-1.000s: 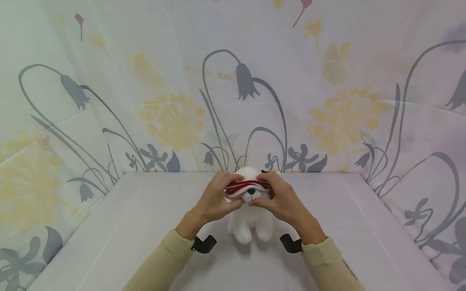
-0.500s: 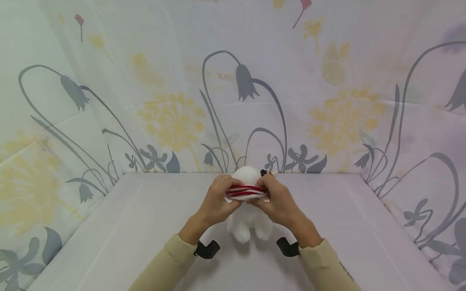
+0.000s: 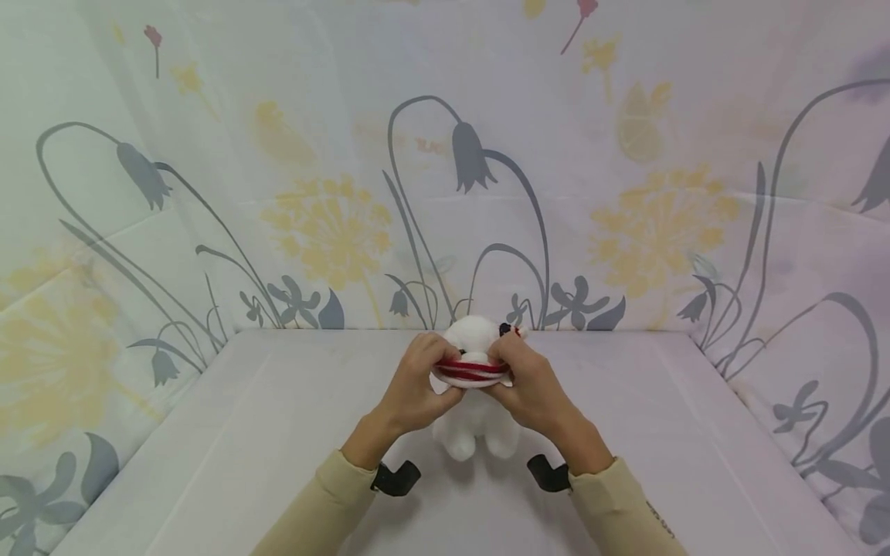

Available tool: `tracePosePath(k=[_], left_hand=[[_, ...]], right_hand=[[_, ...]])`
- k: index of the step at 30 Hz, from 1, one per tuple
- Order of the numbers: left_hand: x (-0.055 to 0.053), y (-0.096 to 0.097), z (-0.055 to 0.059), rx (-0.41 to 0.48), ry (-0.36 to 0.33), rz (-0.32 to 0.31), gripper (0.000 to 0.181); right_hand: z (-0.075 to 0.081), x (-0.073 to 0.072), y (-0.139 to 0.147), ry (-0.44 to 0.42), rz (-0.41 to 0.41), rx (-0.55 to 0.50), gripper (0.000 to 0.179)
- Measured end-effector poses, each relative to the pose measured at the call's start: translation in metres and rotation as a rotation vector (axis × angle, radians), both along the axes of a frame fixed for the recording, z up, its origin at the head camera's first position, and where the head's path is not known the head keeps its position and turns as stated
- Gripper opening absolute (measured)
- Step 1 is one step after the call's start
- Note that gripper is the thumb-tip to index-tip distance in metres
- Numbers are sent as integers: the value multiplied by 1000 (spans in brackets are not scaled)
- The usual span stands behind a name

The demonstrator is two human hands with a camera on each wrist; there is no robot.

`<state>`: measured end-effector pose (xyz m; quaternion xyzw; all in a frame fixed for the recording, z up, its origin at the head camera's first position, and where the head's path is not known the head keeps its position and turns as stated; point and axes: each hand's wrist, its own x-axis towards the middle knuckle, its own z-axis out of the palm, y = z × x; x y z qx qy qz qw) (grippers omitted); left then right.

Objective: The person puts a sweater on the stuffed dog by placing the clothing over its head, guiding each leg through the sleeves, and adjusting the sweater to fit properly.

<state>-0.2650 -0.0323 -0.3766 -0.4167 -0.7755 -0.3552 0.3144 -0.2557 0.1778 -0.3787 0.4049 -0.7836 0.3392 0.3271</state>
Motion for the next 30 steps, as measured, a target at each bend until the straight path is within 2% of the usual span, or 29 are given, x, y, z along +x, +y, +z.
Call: tracePosePath(k=[6, 9, 13, 15, 19, 23, 30], left_hand=[[4, -2, 3, 20, -123, -65, 37], [6, -2, 5, 21, -170, -67, 34], [7, -1, 6, -4, -199, -58, 30], [6, -1, 6, -8, -182, -47, 26], [4, 0, 4, 37, -99, -10, 21], [1, -2, 1, 81, -55, 23, 29], [0, -4, 0, -4, -17, 102, 25]], right_hand=[[0, -2, 1, -5, 39, -23, 32], [0, -2, 0, 1, 43, -23, 34], [-1, -3, -2, 39, 52, -32, 36], [-1, -3, -1, 46, 60, -39, 35], [0, -2, 1, -15, 73, -41, 39], [-1, -3, 4, -80, 71, -28, 47], [-7, -6, 7, -80, -17, 87, 60]])
